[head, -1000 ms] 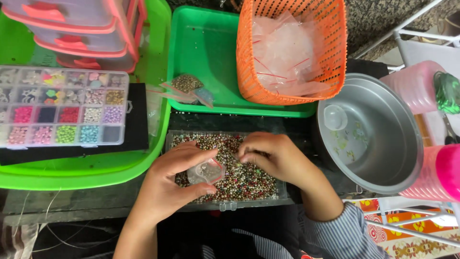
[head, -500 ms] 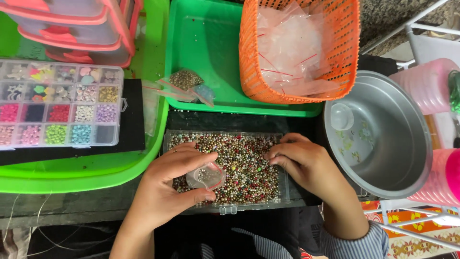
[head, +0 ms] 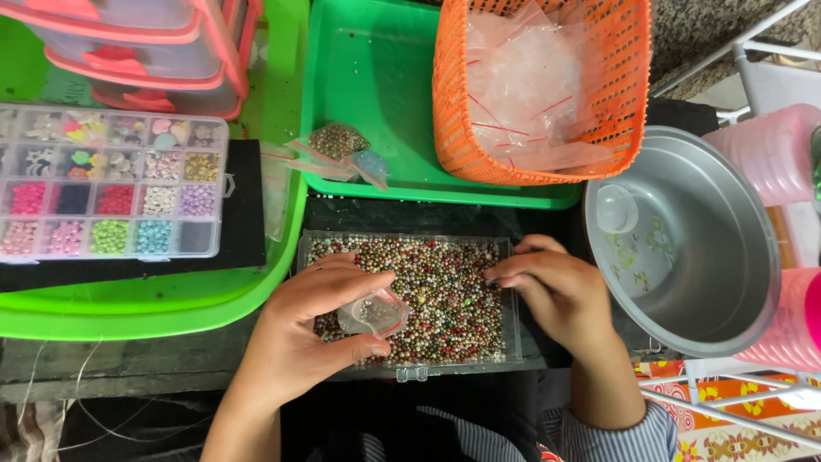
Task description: Pick up small beads from a tray using tweezers and place them into a small plastic bag
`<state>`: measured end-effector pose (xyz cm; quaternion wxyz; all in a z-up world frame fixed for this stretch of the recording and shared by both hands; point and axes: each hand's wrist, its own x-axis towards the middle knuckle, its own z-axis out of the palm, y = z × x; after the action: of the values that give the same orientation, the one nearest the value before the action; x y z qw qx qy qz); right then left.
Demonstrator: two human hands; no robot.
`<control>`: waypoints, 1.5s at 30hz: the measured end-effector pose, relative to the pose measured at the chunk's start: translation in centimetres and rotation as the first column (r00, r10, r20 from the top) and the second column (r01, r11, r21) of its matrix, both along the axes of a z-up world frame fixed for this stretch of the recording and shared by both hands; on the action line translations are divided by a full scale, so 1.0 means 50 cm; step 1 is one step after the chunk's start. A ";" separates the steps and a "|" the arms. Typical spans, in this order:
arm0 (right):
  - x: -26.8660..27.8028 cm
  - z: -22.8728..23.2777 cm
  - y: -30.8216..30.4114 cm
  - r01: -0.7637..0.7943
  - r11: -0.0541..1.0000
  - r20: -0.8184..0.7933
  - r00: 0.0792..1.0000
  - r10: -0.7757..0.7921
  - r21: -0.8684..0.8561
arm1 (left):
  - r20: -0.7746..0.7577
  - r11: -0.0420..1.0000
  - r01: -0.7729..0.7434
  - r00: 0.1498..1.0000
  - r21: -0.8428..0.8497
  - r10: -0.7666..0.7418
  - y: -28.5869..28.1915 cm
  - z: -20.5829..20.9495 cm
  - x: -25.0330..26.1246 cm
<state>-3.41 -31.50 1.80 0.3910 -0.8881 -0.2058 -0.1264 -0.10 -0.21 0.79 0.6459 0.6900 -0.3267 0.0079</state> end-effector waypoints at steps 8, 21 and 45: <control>-0.017 0.120 0.160 -0.075 0.930 0.201 0.980 0.001 0.360 | 0.021 1.000 0.001 1.000 -0.020 0.000 -0.004 0.009 0.001; 0.034 0.046 -0.014 0.007 0.969 0.028 1.000 0.000 -0.247 | -0.001 1.000 -0.007 1.000 0.014 0.007 0.000 0.005 0.000; 0.018 0.019 0.002 0.051 0.973 -0.059 0.996 -0.065 -0.224 | 0.008 1.000 -0.001 1.000 0.030 0.000 0.003 -0.005 0.001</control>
<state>-2.50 -31.42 2.73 0.2920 -0.9356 -0.1795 -0.0846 -0.04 -0.05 0.56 0.6343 0.6995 -0.3293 0.0061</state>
